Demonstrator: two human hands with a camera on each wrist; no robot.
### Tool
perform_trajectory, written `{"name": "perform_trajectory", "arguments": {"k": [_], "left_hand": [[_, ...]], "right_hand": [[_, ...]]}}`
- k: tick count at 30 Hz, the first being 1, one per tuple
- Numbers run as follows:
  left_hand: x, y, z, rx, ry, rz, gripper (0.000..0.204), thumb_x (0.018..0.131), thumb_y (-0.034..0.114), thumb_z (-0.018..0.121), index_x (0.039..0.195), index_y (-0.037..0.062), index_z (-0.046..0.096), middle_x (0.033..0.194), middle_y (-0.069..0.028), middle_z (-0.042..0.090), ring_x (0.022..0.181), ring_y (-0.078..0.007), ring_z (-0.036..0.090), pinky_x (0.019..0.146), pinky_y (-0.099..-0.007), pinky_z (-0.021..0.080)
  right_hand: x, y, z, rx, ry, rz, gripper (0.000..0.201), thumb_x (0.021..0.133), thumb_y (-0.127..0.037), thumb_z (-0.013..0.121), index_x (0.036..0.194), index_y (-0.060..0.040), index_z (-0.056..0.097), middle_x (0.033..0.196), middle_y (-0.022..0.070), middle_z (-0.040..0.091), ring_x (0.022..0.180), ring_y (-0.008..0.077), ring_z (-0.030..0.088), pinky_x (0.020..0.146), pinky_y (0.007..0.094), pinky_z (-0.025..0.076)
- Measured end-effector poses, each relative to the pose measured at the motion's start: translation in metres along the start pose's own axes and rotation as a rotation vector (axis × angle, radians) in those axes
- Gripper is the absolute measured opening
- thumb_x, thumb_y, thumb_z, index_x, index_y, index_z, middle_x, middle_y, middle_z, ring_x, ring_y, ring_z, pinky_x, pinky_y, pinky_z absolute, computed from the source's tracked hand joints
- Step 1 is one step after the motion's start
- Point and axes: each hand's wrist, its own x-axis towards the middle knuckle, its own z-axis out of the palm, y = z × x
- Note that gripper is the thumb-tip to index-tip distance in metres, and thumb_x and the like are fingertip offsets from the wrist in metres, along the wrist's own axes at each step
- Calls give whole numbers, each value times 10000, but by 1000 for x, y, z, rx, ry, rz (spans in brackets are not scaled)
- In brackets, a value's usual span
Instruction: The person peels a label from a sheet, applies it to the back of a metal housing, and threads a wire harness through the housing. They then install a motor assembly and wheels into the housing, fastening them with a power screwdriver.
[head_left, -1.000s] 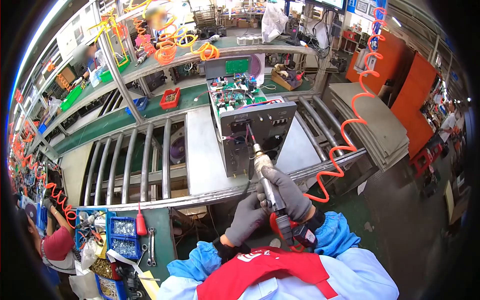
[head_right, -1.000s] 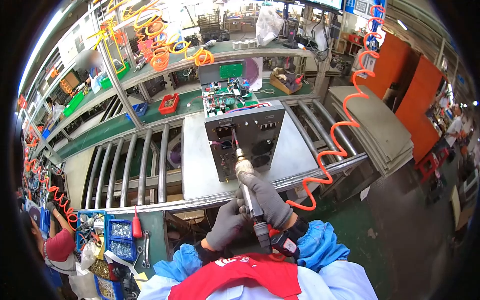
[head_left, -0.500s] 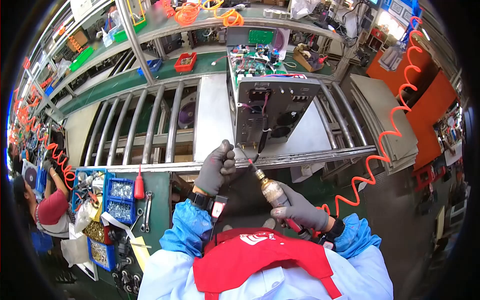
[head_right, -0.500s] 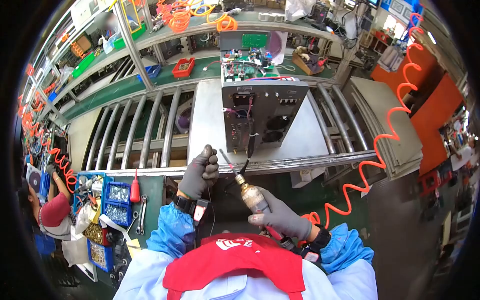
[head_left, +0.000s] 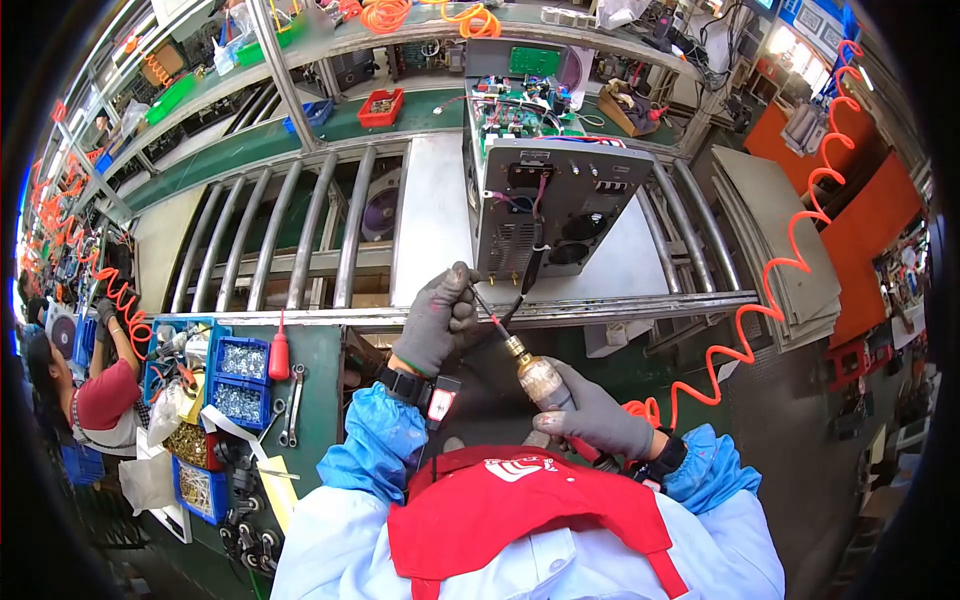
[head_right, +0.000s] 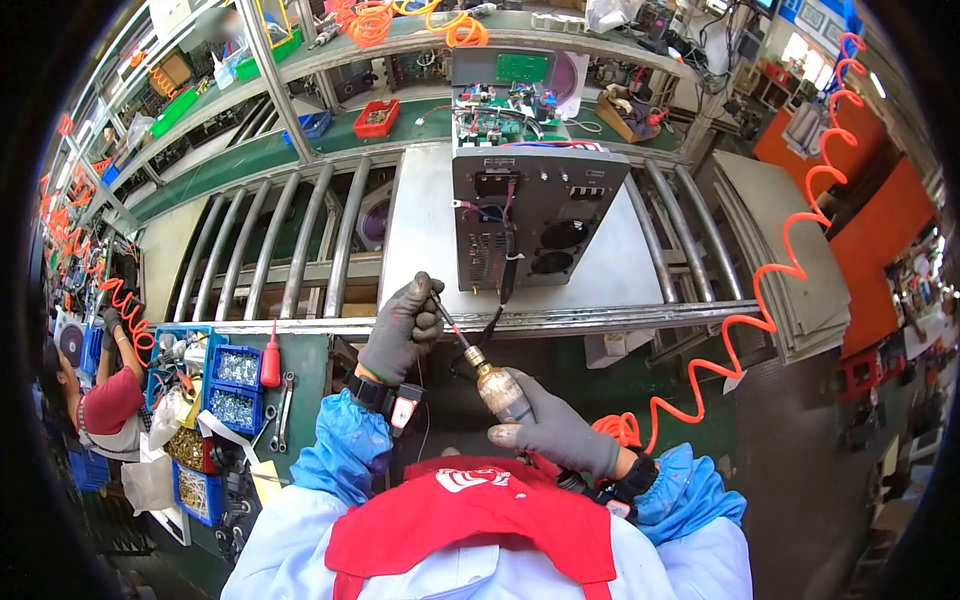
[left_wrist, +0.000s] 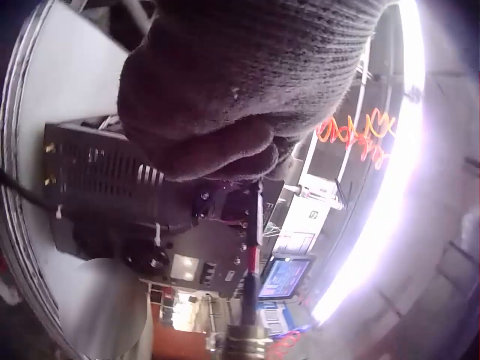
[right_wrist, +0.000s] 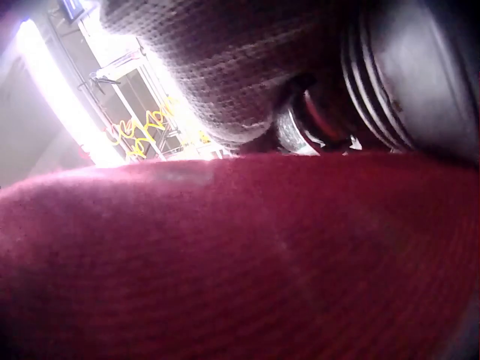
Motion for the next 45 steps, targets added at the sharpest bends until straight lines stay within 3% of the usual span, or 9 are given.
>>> {"name": "perform_trajectory", "arguments": {"k": [4, 7, 10, 17, 27, 32, 36, 37, 45], "left_hand": [[11, 10, -5, 403, -72, 196, 317, 961, 309, 691, 1020, -3, 694, 698, 56, 528, 544, -18, 402, 480, -186, 296], [22, 24, -7, 501, -119, 81, 250, 944, 254, 709, 957, 4, 698, 673, 49, 531, 533, -30, 418, 464, -189, 285], [35, 11, -1, 397, -128, 125, 263, 967, 265, 685, 971, 3, 678, 658, 58, 507, 525, -23, 400, 461, -192, 282], [62, -7, 63, 277, 196, 204, 362, 979, 335, 657, 1165, 26, 628, 643, 66, 429, 492, -35, 376, 438, -209, 287], [117, -19, 85, 204, 426, 440, 179, 957, 208, 676, 857, 75, 611, 621, 56, 472, 487, -48, 396, 431, -232, 313], [113, -34, 94, 128, 347, 654, 81, 956, 129, 655, 969, 52, 675, 758, 52, 573, 591, -21, 436, 500, -209, 343], [115, -24, 73, 597, 84, 801, 325, 949, 102, 659, 1257, 1, 656, 1046, -29, 677, 911, -71, 588, 816, -222, 486], [119, -20, 63, 614, 34, 635, 391, 947, 93, 657, 1322, -8, 619, 1138, -57, 681, 1019, -99, 605, 912, -245, 485], [135, 12, 56, 751, -142, 633, 157, 952, 122, 657, 1052, 2, 672, 922, -11, 658, 880, -88, 588, 816, -246, 485]], "right_hand": [[-7, -26, -3, 146, -66, 180, 665, 892, -290, 711, 1436, -62, 403, 987, 81, 567, 843, 160, 575, 695, 322, 517], [-10, 13, -16, 989, -334, 315, 782, 903, -367, 691, 1535, -110, 309, 908, 85, 539, 701, 168, 517, 584, 308, 484], [-2, 19, -20, 1300, -449, 294, 693, 919, -422, 668, 1470, -113, 383, 846, 86, 495, 658, 166, 470, 562, 289, 452], [-7, -14, -36, 592, 34, 129, 519, 875, -361, 691, 1274, -115, 468, 850, 62, 629, 689, 167, 636, 576, 315, 531], [-14, -15, -49, 569, 167, 79, 488, 858, -326, 699, 1225, -111, 459, 826, 57, 623, 655, 170, 639, 559, 318, 535], [-14, -14, -55, 555, 166, 61, 491, 855, -319, 709, 1222, -108, 459, 819, 61, 620, 652, 172, 640, 555, 318, 535], [-17, -17, -59, 538, 153, 31, 488, 855, -321, 712, 1216, -108, 461, 814, 58, 615, 650, 166, 636, 558, 320, 535], [-17, -17, -59, 535, 152, 27, 487, 856, -323, 712, 1214, -109, 461, 812, 57, 614, 650, 165, 635, 560, 320, 535], [-16, -22, -62, 544, 152, 17, 500, 868, -311, 696, 1257, -110, 455, 821, 62, 610, 658, 160, 627, 561, 319, 534]]}}
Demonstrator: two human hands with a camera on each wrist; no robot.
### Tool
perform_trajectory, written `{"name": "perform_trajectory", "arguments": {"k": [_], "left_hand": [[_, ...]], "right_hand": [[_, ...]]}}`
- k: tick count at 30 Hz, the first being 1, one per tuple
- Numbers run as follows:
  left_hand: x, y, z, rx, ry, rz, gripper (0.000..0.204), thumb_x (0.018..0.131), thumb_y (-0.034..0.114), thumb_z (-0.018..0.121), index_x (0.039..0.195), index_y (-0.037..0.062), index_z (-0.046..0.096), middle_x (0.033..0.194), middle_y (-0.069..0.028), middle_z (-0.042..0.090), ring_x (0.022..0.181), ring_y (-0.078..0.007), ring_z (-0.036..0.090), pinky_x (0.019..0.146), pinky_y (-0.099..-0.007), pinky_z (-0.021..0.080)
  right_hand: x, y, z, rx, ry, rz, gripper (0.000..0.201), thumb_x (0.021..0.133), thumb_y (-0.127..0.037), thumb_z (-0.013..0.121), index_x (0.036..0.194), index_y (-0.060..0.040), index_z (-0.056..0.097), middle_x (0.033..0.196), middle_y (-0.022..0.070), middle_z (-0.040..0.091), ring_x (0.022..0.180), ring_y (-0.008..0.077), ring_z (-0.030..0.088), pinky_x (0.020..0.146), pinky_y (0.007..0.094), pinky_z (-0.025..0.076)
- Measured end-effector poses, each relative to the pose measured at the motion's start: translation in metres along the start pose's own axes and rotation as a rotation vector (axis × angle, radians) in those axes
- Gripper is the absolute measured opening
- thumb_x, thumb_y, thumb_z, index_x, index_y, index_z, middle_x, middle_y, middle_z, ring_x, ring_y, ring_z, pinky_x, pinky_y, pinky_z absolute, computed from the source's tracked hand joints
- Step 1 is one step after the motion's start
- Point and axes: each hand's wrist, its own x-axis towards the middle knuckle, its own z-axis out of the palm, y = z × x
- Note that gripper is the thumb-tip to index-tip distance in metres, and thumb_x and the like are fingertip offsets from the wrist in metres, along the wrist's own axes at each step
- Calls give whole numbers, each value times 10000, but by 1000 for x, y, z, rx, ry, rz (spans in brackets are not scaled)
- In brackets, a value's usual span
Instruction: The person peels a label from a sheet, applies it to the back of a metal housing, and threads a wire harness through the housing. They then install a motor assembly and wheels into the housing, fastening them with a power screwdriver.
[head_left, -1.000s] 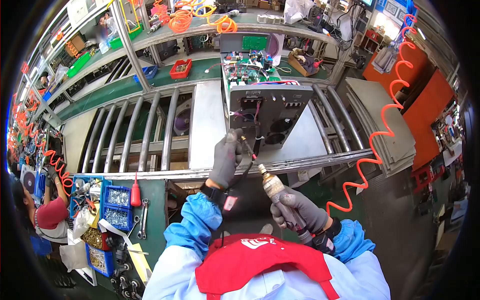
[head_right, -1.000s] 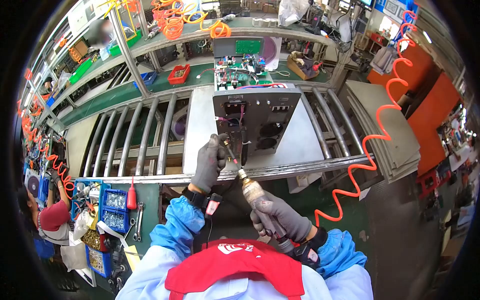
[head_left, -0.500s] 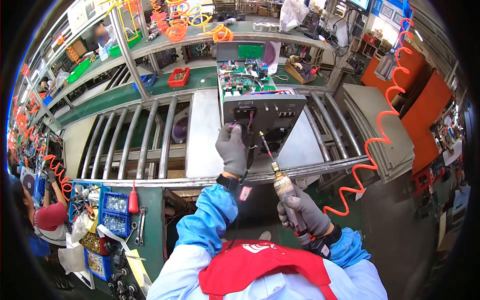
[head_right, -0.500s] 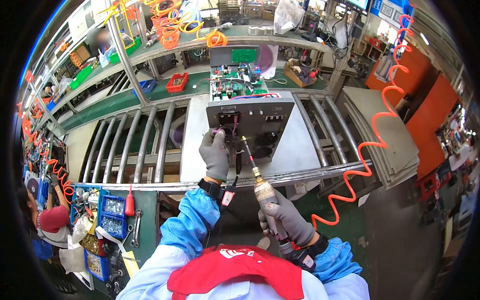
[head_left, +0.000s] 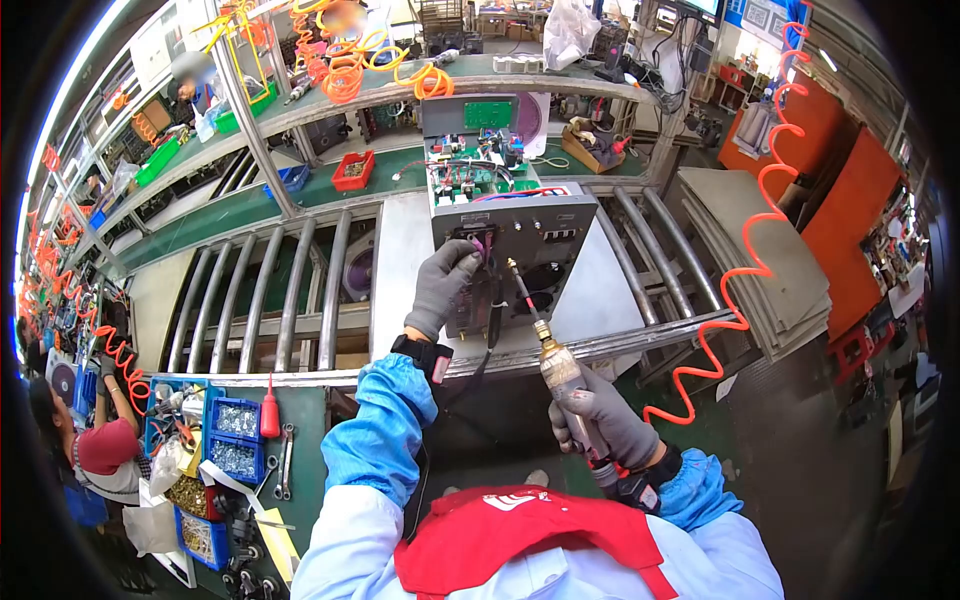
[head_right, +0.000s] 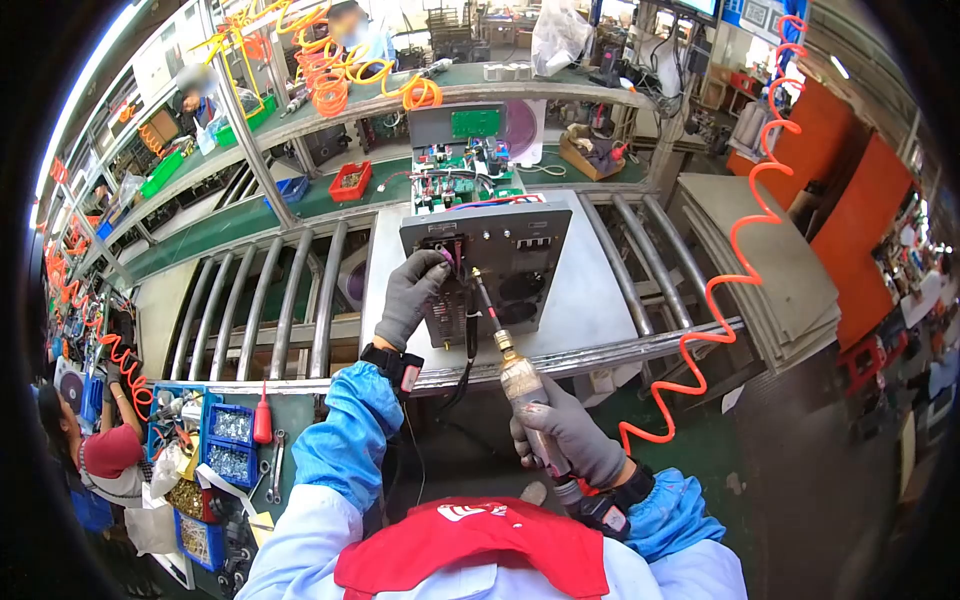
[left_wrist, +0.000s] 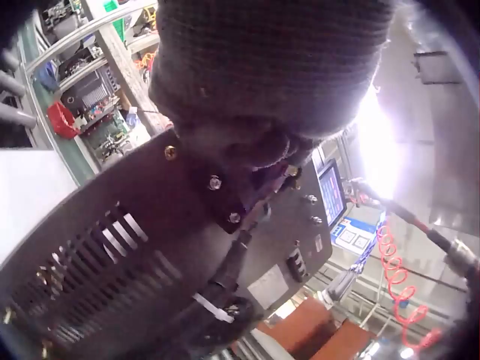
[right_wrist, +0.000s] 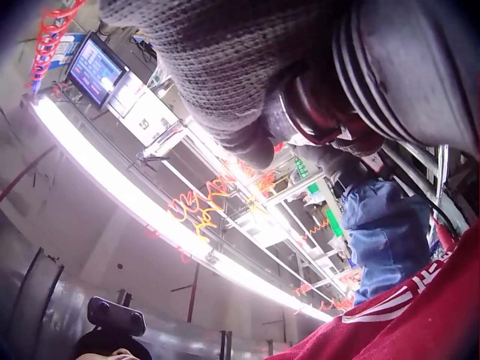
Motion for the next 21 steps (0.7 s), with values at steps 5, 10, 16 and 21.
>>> {"name": "perform_trajectory", "arguments": {"k": [5, 10, 16, 21], "left_hand": [[-9, 18, 16, -99, 190, -134, 158, 967, 173, 654, 1015, 25, 680, 733, 46, 568, 591, -25, 468, 520, -207, 379], [-10, 10, 14, -111, 197, -191, 146, 972, 115, 614, 1025, -6, 676, 874, 0, 650, 786, -61, 553, 709, -232, 469], [-11, 5, 11, -92, 174, -119, 149, 975, 98, 606, 1050, -1, 689, 886, 11, 651, 806, -57, 561, 725, -228, 473], [-10, 3, 12, -114, 172, -8, 160, 989, 124, 603, 1075, 33, 702, 842, 45, 622, 641, -14, 497, 541, -188, 397]], "right_hand": [[12, -1, 6, -46, -18, 2, 520, 890, -271, 666, 1328, -112, 436, 832, 70, 610, 661, 164, 627, 568, 321, 541], [32, -3, 11, -39, -59, 56, 495, 904, -268, 652, 1320, -115, 431, 827, 69, 606, 648, 155, 625, 557, 307, 546], [42, -6, 13, -41, -69, 84, 444, 934, -269, 628, 1302, -121, 429, 825, 63, 604, 635, 141, 624, 546, 292, 551], [42, -9, 12, -40, -73, 89, 432, 942, -273, 617, 1300, -117, 431, 828, 60, 607, 637, 138, 625, 549, 289, 557]]}}
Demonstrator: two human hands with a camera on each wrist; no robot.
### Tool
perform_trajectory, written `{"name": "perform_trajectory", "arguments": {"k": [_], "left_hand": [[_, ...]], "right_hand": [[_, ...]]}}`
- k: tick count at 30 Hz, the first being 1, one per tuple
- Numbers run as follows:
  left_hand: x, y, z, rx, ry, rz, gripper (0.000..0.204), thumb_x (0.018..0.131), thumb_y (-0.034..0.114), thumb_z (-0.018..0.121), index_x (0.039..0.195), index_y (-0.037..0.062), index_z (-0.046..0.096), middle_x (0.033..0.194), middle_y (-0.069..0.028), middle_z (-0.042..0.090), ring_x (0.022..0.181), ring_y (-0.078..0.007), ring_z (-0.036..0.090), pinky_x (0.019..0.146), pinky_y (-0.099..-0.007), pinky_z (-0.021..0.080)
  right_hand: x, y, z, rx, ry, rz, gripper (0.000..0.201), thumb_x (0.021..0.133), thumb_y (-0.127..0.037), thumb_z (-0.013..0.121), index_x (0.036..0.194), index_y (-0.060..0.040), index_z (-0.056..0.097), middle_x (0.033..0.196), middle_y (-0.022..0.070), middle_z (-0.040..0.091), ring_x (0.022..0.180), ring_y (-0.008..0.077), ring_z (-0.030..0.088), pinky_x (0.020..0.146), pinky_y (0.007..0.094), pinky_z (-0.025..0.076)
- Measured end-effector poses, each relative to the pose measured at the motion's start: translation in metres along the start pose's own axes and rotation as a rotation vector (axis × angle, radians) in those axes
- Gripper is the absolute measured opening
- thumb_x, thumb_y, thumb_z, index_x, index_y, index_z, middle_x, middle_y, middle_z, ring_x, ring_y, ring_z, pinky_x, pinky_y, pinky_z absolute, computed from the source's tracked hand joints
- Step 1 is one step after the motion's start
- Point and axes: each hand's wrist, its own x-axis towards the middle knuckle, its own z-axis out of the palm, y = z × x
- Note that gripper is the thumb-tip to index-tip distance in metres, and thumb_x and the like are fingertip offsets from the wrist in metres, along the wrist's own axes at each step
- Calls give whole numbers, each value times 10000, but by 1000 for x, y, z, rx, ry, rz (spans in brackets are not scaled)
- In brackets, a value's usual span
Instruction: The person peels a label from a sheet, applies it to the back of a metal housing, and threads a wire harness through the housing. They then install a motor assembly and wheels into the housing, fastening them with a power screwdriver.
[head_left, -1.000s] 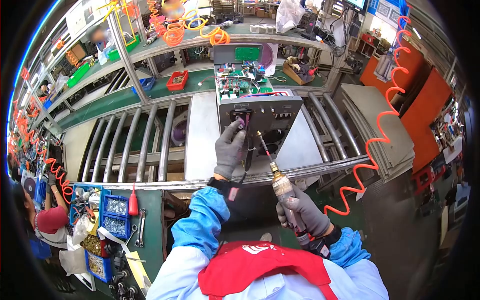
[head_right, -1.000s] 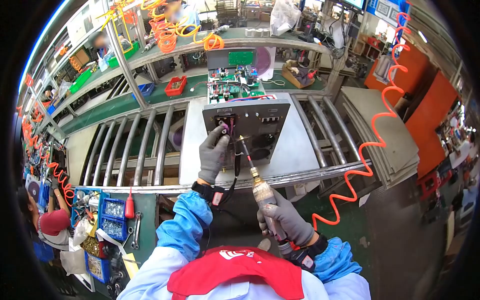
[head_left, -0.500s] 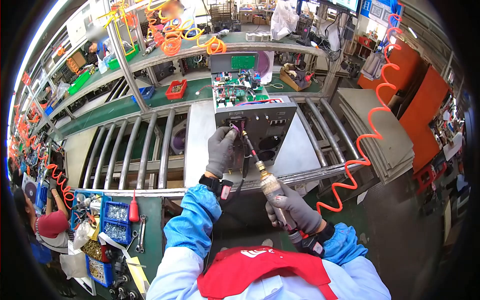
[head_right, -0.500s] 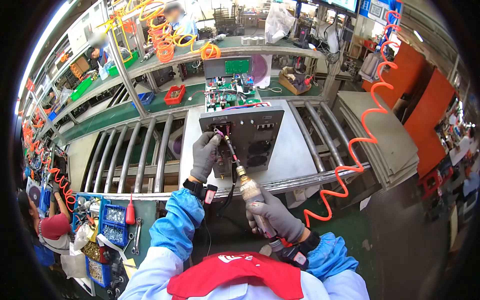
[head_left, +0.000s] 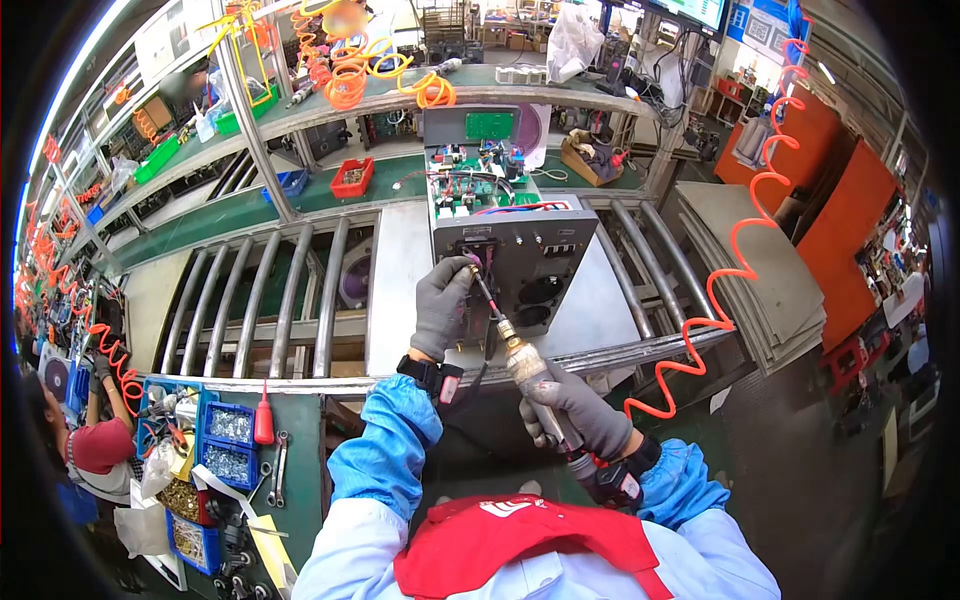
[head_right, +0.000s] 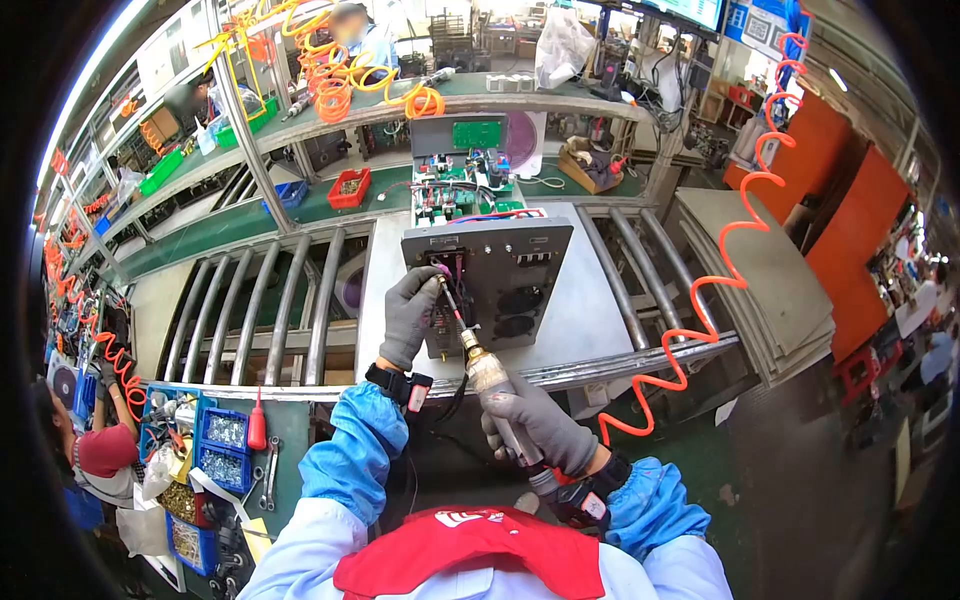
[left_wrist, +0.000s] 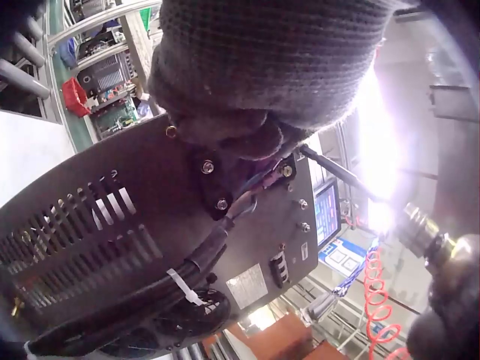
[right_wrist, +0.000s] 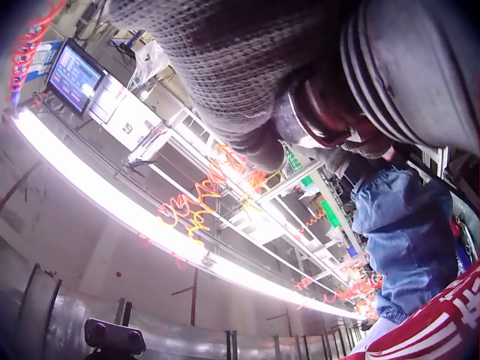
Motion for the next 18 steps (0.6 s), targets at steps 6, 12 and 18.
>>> {"name": "perform_trajectory", "arguments": {"k": [6, 12, 18], "left_hand": [[-4, -5, 2, -34, 21, -33, 167, 985, 108, 604, 1097, 21, 693, 907, 23, 653, 795, -35, 563, 701, -195, 468], [-9, -8, 7, 2, 75, -44, 212, 955, 164, 665, 1063, -17, 693, 910, -32, 686, 826, -88, 615, 747, -251, 503], [-15, -11, 28, 312, 157, -170, 320, 905, 319, 738, 940, 2, 706, 761, -96, 698, 680, -152, 631, 628, -321, 485]], "right_hand": [[2, 0, 3, -8, 10, -21, 436, 935, -275, 621, 1290, -106, 433, 830, 60, 607, 636, 140, 623, 549, 293, 554], [8, -1, 3, -109, 50, -83, 609, 895, -244, 648, 1417, -89, 374, 825, 60, 598, 634, 151, 611, 550, 303, 544], [2, 0, 6, -80, 52, -112, 613, 877, -209, 704, 1404, -87, 414, 831, 41, 582, 624, 124, 596, 530, 290, 537]]}}
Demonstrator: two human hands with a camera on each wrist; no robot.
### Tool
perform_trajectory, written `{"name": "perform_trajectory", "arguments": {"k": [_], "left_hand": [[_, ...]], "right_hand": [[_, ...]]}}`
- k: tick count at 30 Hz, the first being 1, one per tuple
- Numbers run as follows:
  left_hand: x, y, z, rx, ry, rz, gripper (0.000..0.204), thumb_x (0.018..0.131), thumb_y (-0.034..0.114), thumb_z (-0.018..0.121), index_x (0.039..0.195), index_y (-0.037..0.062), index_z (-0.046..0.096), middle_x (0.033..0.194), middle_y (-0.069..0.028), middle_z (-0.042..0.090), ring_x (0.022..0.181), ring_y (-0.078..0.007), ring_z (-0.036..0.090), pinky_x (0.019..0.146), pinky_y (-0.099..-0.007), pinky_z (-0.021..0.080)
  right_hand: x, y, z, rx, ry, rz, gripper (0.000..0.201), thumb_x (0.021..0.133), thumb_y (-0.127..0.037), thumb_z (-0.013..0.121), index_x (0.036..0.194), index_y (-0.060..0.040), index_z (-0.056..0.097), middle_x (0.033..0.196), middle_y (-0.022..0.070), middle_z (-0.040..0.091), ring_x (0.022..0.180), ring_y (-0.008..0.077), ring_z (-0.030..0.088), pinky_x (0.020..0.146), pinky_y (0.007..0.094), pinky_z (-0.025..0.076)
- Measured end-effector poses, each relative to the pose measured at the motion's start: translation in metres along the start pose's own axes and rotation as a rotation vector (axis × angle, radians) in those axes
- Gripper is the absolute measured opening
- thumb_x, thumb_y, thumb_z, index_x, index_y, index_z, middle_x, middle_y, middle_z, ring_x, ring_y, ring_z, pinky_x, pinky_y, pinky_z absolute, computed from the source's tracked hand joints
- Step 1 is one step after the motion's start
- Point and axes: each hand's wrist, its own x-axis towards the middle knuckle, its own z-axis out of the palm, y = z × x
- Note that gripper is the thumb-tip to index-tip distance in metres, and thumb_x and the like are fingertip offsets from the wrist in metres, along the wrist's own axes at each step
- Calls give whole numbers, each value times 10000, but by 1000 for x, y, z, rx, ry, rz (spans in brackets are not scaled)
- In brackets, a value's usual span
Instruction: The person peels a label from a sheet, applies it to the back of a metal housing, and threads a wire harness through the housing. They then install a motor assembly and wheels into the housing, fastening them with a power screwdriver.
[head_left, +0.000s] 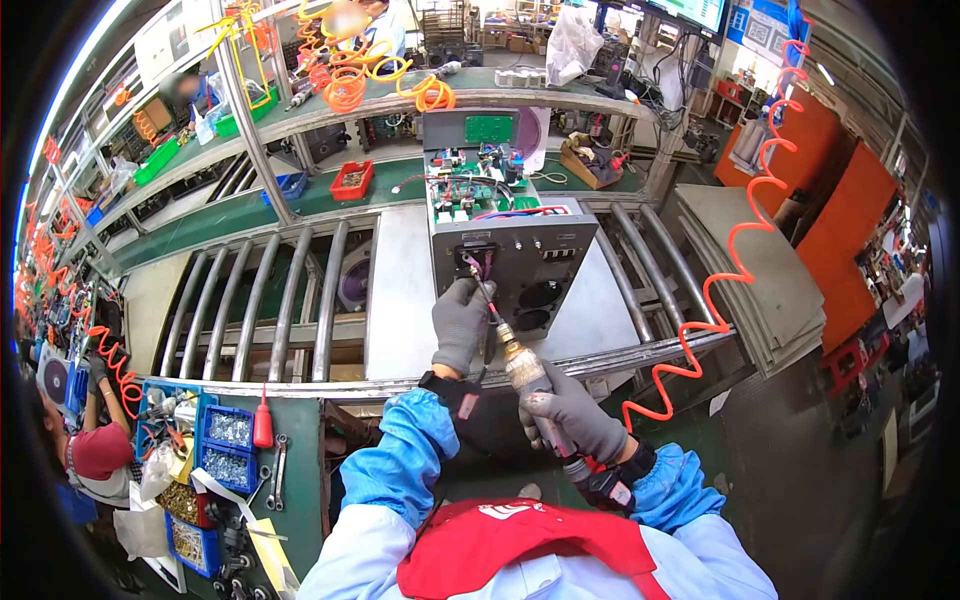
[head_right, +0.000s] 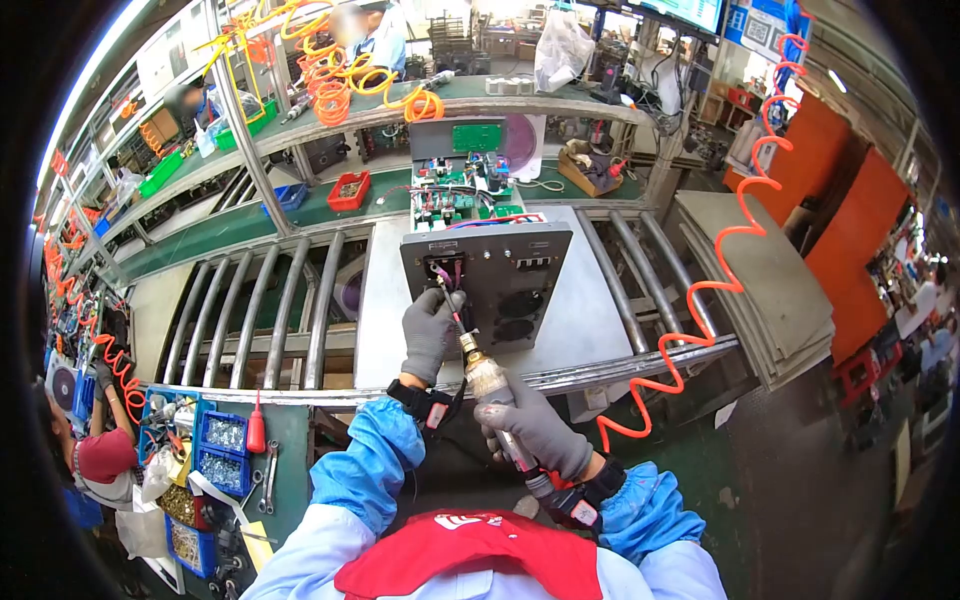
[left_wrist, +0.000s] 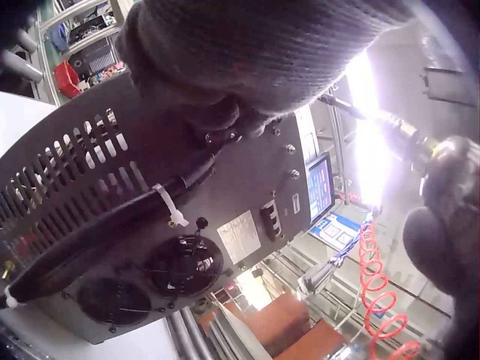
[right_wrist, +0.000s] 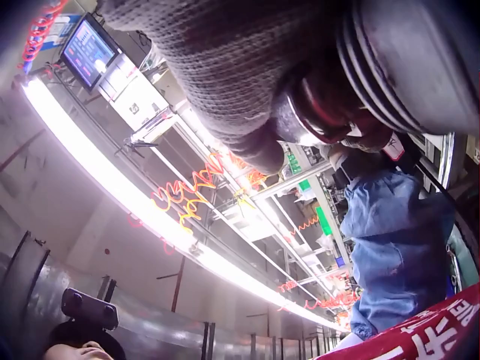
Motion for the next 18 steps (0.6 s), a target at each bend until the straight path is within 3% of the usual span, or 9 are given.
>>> {"name": "perform_trajectory", "arguments": {"k": [2, 7, 10, 13, 16, 17, 18], "left_hand": [[5, -7, 7, -8, 75, 33, 322, 905, 323, 734, 936, 4, 699, 755, -106, 700, 665, -173, 633, 620, -341, 483], [10, 5, 12, 158, 138, 112, 295, 936, 315, 682, 848, 38, 633, 708, -147, 653, 655, -336, 646, 604, -395, 483], [4, 5, 15, 316, 208, 223, 247, 934, 279, 670, 845, 52, 629, 699, -135, 650, 662, -351, 653, 582, -412, 489], [-2, -9, 15, 391, 240, 504, 197, 925, 249, 662, 840, 75, 627, 715, -123, 656, 672, -348, 662, 559, -418, 492], [-15, -36, 0, 648, 64, 710, 130, 900, 186, 700, 904, 68, 646, 775, -123, 677, 687, -332, 665, 578, -374, 506], [-23, -31, -2, 640, 99, 708, 86, 910, 144, 684, 901, 67, 648, 745, -92, 677, 641, -249, 666, 579, -338, 502], [-25, -39, -2, 493, 116, 584, 81, 913, 138, 679, 899, 65, 647, 733, -79, 671, 635, -209, 649, 581, -322, 497]], "right_hand": [[-2, -1, 0, -4, 5, 11, 626, 876, -198, 704, 1414, -88, 404, 835, 42, 582, 626, 125, 598, 530, 290, 537], [-1, -2, 1, -64, 2, 8, 667, 906, -116, 615, 1502, -116, 316, 837, 49, 594, 646, 143, 608, 553, 305, 544], [2, -4, 3, -49, 6, 0, 662, 897, -158, 645, 1482, -106, 339, 833, 48, 591, 633, 137, 604, 540, 300, 540], [4, -7, 8, -22, 15, -4, 640, 891, -197, 672, 1451, -104, 377, 820, 49, 584, 604, 130, 594, 522, 294, 530], [6, -9, 11, -33, 6, -17, 610, 900, -216, 653, 1431, -90, 381, 819, 54, 591, 615, 134, 604, 527, 295, 536], [7, -8, 9, -29, 1, -24, 587, 902, -234, 647, 1406, -79, 391, 826, 56, 595, 628, 136, 610, 536, 292, 542], [9, -7, 8, -23, -4, -31, 567, 904, -253, 641, 1382, -67, 401, 832, 57, 600, 642, 137, 616, 545, 290, 548]]}}
